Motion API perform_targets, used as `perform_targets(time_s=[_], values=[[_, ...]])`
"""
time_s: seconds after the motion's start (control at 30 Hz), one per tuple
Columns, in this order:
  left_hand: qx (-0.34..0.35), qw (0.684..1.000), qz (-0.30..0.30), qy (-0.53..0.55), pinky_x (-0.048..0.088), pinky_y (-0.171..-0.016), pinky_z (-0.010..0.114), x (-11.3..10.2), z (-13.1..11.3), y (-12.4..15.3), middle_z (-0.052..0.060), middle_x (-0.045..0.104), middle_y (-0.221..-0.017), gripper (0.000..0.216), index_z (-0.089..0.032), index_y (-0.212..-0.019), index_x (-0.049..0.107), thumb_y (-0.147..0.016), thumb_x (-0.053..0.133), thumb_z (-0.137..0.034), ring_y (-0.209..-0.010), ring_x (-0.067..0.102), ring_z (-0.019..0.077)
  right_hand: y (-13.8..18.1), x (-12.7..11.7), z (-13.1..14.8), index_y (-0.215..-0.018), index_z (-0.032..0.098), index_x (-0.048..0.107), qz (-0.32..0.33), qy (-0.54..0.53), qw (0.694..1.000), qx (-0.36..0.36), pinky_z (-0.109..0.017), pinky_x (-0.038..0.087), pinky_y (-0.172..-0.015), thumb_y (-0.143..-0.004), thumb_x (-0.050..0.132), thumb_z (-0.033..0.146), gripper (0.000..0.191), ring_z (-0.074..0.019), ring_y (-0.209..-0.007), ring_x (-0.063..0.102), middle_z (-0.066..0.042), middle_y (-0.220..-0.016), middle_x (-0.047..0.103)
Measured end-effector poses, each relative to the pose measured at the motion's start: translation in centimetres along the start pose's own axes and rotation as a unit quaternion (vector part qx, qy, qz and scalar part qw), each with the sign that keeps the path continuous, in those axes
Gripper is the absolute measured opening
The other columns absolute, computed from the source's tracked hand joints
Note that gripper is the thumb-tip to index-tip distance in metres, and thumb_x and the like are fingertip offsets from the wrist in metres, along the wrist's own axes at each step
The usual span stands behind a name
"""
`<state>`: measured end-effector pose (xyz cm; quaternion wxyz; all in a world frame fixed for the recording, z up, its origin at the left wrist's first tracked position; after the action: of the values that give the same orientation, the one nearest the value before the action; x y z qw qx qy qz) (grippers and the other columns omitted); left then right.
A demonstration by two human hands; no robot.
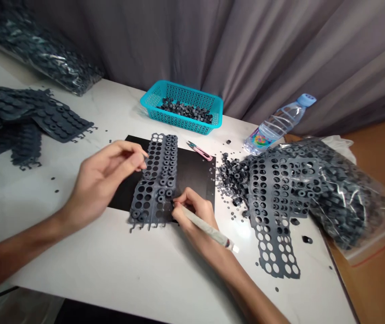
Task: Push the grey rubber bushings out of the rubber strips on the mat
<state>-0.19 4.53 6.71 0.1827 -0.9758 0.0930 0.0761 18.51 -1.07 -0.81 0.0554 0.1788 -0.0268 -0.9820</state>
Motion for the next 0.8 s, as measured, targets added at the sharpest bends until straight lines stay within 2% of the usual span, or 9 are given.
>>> perform_targets(time_s=[0.03,0.1,0.17,0.27,0.43,0.57,0.8], values=[[-0.054,0.996,0.012,0.065,0.053,-0.09,0.031,0.0,0.9,-0.3,0.004,0.067,-0.103,0.018,-0.019,-0.106,0.065,-0.103,0.062,-0.036,-0.096,0.064,0.0169,-0.1,0.0,-0.3,-0.081,0.02,0.055,0.003,-0.029,1.0,0.011,-0.022,0.037,-0.053,-0.094,0.061,0.024,0.015,-0.0112,-0.061,0.048,0.002,-0.072,0.06],[-0.15,0.972,0.072,0.165,0.052,-0.09,0.029,1.1,2.7,-0.1,0.004,0.068,-0.104,0.021,-0.019,-0.108,0.067,-0.1,0.065,-0.039,-0.096,0.065,0.0159,-0.3,-0.3,-0.9,-0.086,0.02,0.057,-0.003,-0.088,0.996,0.028,-0.021,0.039,-0.048,-0.095,0.062,0.029,0.014,-0.0113,-0.056,0.051,0.001,-0.071,0.064],[-0.223,0.942,0.13,0.214,0.052,-0.092,0.029,2.5,4.3,0.9,0.005,0.071,-0.105,0.025,-0.018,-0.113,0.068,-0.1,0.067,-0.039,-0.099,0.067,0.0161,-0.6,-1.0,-1.2,-0.089,0.021,0.058,-0.031,-0.126,0.991,0.031,-0.02,0.042,-0.044,-0.096,0.064,0.034,0.016,-0.0115,-0.052,0.053,0.001,-0.069,0.066],[-0.286,0.907,0.187,0.245,0.055,-0.092,0.03,4.4,5.8,2.7,0.009,0.076,-0.107,0.031,-0.015,-0.118,0.067,-0.1,0.067,-0.04,-0.101,0.072,0.0184,-0.9,-2.0,-1.2,-0.088,0.021,0.059,-0.071,-0.127,0.989,0.017,-0.02,0.045,-0.042,-0.095,0.067,0.036,0.019,-0.0114,-0.05,0.054,0.001,-0.067,0.066],[-0.33,0.874,0.219,0.282,0.055,-0.102,0.036,5.6,6.3,4.0,0.015,0.078,-0.115,0.036,-0.013,-0.121,0.066,-0.1,0.067,-0.041,-0.109,0.075,0.0238,-1.0,-2.8,-1.2,-0.088,0.02,0.06,-0.09,-0.091,0.992,0.004,-0.019,0.045,-0.041,-0.096,0.065,0.036,0.019,-0.0109,-0.05,0.055,0.001,-0.067,0.066],[-0.348,0.868,0.207,0.287,0.052,-0.11,0.04,5.4,6.3,4.0,0.016,0.077,-0.119,0.038,-0.012,-0.124,0.066,-0.1,0.068,-0.041,-0.116,0.073,0.0262,-1.0,-2.9,-1.3,-0.087,0.02,0.06,-0.09,-0.072,0.993,0.001,-0.02,0.045,-0.042,-0.096,0.065,0.037,0.02,-0.0113,-0.05,0.055,0.0,-0.066,0.066],[-0.352,0.864,0.216,0.288,0.052,-0.113,0.04,5.7,6.3,4.2,0.015,0.077,-0.122,0.039,-0.012,-0.126,0.067,-0.098,0.071,-0.039,-0.12,0.072,0.026,-1.1,-2.5,-1.2,-0.088,0.021,0.059,-0.073,-0.053,0.996,0.007,-0.02,0.044,-0.043,-0.097,0.063,0.039,0.02,-0.0118,-0.051,0.055,0.0,-0.068,0.066]])
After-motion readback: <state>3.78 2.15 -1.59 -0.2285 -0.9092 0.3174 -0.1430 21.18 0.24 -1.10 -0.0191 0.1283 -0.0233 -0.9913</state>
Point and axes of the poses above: each hand's wrist, its own y-axis away from the middle knuckle, its own x-axis out of the palm, z = x × y, the point moved 9 cm from there along -y, towards the middle knuckle
